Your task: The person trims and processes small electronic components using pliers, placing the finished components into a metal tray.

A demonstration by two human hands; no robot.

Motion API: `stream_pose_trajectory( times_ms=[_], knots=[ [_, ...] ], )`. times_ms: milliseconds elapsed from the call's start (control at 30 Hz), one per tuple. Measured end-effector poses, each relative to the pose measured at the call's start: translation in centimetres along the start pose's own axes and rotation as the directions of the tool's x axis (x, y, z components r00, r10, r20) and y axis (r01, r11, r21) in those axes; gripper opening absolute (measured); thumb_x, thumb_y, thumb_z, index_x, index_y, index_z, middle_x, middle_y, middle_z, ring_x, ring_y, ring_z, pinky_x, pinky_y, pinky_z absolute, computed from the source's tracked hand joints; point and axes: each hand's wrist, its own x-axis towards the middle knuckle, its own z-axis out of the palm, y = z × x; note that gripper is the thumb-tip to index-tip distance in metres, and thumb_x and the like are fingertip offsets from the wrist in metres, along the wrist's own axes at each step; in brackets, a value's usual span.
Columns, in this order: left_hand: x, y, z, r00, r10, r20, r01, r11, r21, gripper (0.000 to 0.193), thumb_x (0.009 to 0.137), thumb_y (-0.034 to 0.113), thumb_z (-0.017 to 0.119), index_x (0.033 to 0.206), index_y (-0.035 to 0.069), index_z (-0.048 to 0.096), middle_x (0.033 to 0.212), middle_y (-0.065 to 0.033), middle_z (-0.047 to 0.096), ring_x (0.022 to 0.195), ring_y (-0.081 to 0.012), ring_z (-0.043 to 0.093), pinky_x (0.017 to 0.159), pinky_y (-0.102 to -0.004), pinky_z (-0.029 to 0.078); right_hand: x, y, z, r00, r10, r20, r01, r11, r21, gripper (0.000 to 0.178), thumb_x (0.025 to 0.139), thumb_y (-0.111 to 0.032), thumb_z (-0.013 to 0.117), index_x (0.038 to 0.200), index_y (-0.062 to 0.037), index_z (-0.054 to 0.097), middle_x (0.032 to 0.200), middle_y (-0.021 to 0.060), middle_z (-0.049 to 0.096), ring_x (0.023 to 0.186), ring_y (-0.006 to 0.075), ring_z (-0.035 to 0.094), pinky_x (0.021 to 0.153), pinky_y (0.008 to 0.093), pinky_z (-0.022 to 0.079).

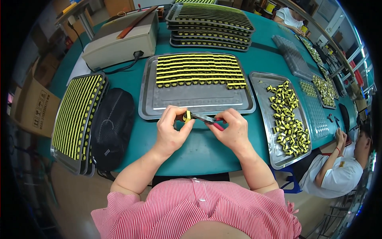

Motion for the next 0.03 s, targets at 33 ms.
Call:
stream_pose_trajectory(
  times_ms=[33],
  knots=[
    [0.0,-0.04,-0.01,1.0,-0.001,-0.001,0.001,1.0,-0.002,0.026,0.068,-0.004,0.067,0.09,-0.002,0.053,0.084,-0.0064,0.053,0.071,-0.0125,0.052,0.065,-0.0239,0.044,0.03,-0.01,0.02,1.0,-0.001,0.002,0.001,1.0,-0.002,0.022,0.058,-0.015,0.078,0.069,-0.0061,0.061,0.065,0.0038,0.056,0.057,0.0189,0.057,0.051,0.0292,0.046]
  ],
)
